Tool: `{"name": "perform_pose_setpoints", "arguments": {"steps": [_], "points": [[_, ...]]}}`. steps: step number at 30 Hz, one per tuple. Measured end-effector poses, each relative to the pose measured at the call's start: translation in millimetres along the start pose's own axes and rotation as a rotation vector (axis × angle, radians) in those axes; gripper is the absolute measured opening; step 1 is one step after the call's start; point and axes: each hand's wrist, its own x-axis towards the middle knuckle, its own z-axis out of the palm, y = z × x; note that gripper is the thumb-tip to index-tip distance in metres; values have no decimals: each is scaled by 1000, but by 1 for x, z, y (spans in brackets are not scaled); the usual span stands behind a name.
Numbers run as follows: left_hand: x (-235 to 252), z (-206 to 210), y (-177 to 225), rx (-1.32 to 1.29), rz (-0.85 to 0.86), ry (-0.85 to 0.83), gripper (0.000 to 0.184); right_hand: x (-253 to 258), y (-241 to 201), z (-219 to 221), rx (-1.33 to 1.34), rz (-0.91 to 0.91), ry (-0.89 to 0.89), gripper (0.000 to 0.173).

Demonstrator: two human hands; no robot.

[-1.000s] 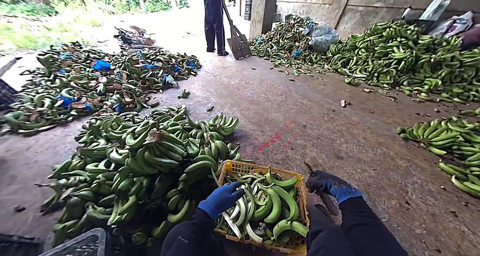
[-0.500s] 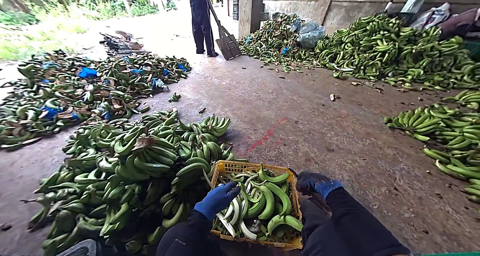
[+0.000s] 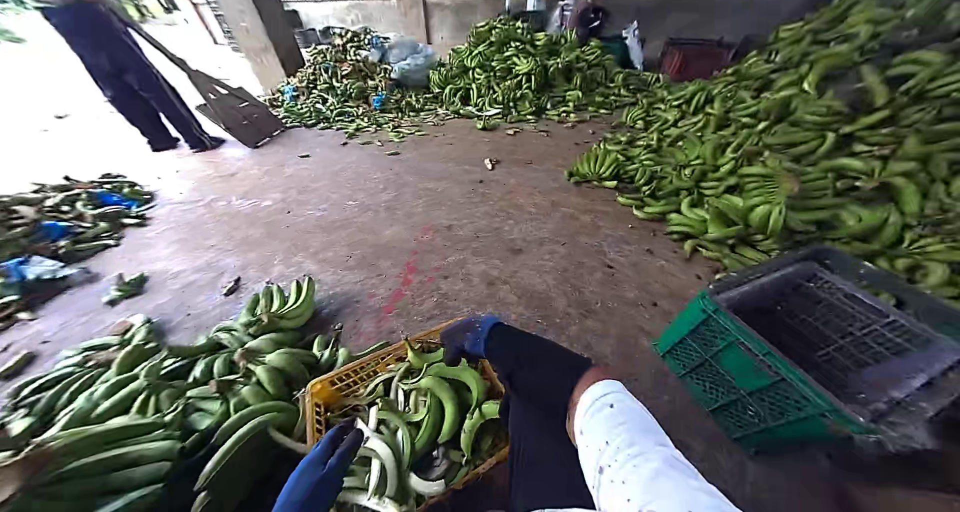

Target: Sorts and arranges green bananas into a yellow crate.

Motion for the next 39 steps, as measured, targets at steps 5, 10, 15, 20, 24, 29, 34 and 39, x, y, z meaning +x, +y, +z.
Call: {"name": "perform_pose_setpoints", "arguments": {"steps": [5, 10, 15, 20, 24, 29, 34, 39], "points": [[4, 2, 1, 37, -6, -2, 61, -4, 3, -2, 118, 0, 71, 41], [6, -1, 3, 27, -13, -13, 61, 3, 8, -11, 192, 96, 66, 41], [6, 0, 11, 50, -36, -55, 60, 21, 18, -4, 170, 168, 31, 41], [7, 2, 17, 69, -54, -74, 61, 23, 15, -7, 180, 176, -7, 39], [6, 4, 18, 77, -46, -85, 63, 23, 13, -8, 158, 172, -25, 39], [6, 8, 21, 83, -51, -88, 63, 25, 19, -5, 158, 164, -19, 38], [7, 12, 26, 99, -58, -109, 62, 23, 26, -2, 185, 166, -21, 37], [1, 18, 23, 77, -20, -56, 58, -2, 18, -6, 131, 161, 25, 45]]}}
